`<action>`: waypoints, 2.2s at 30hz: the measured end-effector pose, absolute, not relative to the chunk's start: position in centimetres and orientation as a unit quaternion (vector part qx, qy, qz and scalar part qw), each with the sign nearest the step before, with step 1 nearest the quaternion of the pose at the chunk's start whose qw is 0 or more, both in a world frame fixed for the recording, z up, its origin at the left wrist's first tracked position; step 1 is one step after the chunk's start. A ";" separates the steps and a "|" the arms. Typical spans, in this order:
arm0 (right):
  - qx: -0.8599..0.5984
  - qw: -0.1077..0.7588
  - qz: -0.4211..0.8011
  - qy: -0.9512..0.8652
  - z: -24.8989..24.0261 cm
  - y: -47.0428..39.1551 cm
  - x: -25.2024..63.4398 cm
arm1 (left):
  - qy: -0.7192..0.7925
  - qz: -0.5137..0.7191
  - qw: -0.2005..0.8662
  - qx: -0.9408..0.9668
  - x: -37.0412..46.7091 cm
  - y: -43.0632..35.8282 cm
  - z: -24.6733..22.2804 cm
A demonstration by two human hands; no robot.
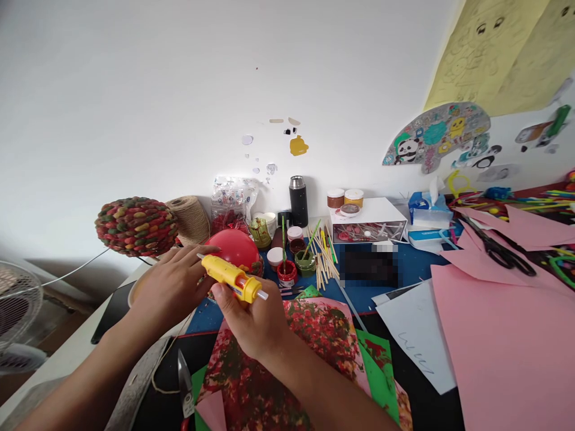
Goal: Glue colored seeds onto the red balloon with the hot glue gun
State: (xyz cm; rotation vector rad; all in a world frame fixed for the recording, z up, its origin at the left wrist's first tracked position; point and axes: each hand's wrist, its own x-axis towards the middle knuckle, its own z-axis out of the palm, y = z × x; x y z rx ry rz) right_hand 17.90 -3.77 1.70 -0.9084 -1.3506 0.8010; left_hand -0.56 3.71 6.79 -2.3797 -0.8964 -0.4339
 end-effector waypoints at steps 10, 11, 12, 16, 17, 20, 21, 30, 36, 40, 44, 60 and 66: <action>-0.399 0.614 0.345 -0.588 1.7 -3.9 17.9 | -0.348 -0.194 0.208 -0.893 -0.8 4.6 6.1; -0.400 0.613 0.345 -0.588 1.7 -3.9 17.9 | -0.351 -0.202 0.197 -0.893 -0.9 4.7 6.0; -0.401 0.611 0.345 -0.589 1.7 -3.9 17.9 | -0.353 -0.208 0.188 -0.893 -0.9 4.7 6.0; -0.408 0.608 0.346 -0.587 1.7 -3.9 18.0 | -0.352 -0.214 0.175 -0.894 -1.0 4.7 6.0; -0.410 0.606 0.346 -0.588 1.7 -3.9 18.0 | -0.351 -0.214 0.173 -0.895 -1.0 4.6 6.0; -0.413 0.599 0.353 -0.589 1.5 -4.0 18.0 | -0.348 -0.222 0.156 -0.897 -1.0 4.5 6.1; -0.415 0.596 0.356 -0.588 1.5 -4.0 18.0 | -0.346 -0.230 0.147 -0.898 -1.1 4.4 6.2; -0.397 0.619 0.366 -0.570 1.2 -3.7 17.8 | -0.395 -0.402 0.025 -0.826 -3.9 4.4 6.0; -0.401 0.647 0.378 -0.527 0.5 -3.9 17.6 | -0.490 -0.463 -0.056 -0.737 -5.7 4.6 4.7; -0.407 0.664 0.383 -0.497 -0.2 -3.7 17.5 | -0.500 -0.459 -0.041 -0.733 -6.4 4.7 3.2; -0.424 0.665 0.390 -0.476 -0.8 -3.6 17.3 | -0.444 -0.428 0.011 -0.787 -6.1 4.5 1.4; -0.429 0.675 0.384 -0.461 -0.6 -3.4 17.3 | -0.453 -0.321 -0.035 -0.831 -5.3 5.5 1.2; -0.427 0.666 0.387 -0.473 -0.6 -3.5 17.1 | -0.423 -0.317 -0.095 -0.844 -6.7 6.3 1.9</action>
